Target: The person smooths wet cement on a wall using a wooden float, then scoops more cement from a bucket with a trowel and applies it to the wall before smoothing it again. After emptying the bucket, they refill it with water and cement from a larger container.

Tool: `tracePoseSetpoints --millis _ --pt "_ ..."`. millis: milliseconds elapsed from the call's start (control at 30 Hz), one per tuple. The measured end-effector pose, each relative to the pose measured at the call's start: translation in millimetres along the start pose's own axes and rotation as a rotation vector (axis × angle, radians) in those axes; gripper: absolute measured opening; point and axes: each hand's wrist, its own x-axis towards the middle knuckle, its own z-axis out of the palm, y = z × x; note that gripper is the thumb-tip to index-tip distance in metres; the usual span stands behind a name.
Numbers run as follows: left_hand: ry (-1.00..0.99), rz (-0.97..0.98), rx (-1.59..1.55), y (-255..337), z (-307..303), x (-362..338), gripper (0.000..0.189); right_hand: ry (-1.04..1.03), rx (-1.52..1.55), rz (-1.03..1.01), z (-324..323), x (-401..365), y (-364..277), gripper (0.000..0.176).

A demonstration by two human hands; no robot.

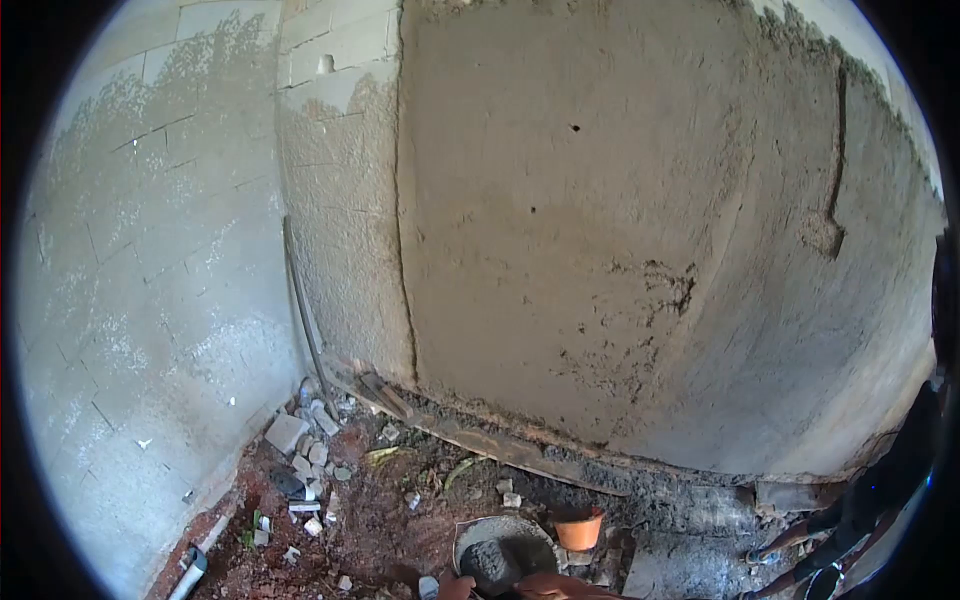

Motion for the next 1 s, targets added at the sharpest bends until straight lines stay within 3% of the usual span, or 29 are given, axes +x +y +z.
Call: tracePoseSetpoints --millis 67,167,200,233,300,433,500,633,700,733,800,833,900,933,967,1000 --pt "0.021 0.001 -0.034 2 -13 23 0.038 0.213 -0.472 -0.114 -11 19 -19 0.046" --pt "0.041 0.005 -0.077 4 -32 56 0.039 0.437 -0.843 0.124 -40 -58 -185 0.034" --pt "0.045 0.005 -0.095 5 -37 68 0.040 0.472 -0.777 0.235 -53 -26 -174 0.023" --pt "0.053 0.001 -0.113 5 -43 80 0.041 0.472 -0.787 0.245 -51 2 -167 0.023" --pt "0.069 -0.012 -0.152 5 -55 103 0.042 0.497 -0.909 0.108 -48 48 -162 0.019" --pt "0.132 -0.091 -0.258 -5 -85 144 0.044 0.446 -0.940 -0.017 -55 48 -258 0.018" --pt "0.143 -0.002 -0.083 -2 -108 150 0.042 0.395 -1.080 -0.180 -75 50 -299 0.019" --pt "0.226 0.009 -0.089 17 -141 150 0.037 0.414 -1.188 -0.049 -122 109 -311 0.019" --pt "0.219 0.007 -0.107 19 -152 165 0.035 -0.033 -0.871 0.168 -139 148 -303 0.024" --pt "0.217 0.002 -0.118 18 -155 171 0.034 -0.017 -0.883 0.157 -149 151 -311 0.024" --pt "0.218 -0.021 -0.136 16 -161 179 0.033 -0.111 -0.518 0.175 -151 145 -323 0.032" --pt "0.219 -0.036 -0.145 15 -164 180 0.032 -0.131 -0.524 0.170 -151 155 -305 0.032" --pt "0.224 -0.054 -0.160 14 -171 186 0.030 -0.377 -0.170 0.123 -158 177 -272 0.032" --pt "0.224 -0.063 -0.169 13 -173 189 0.030 -0.461 0.024 0.124 -153 168 -278 0.024" --pt "0.224 -0.069 -0.179 13 -175 192 0.029 -0.483 0.016 0.128 -143 174 -275 0.024" --pt "0.224 -0.073 -0.190 13 -176 197 0.028 -0.342 0.381 0.236 -129 187 -268 0.022"
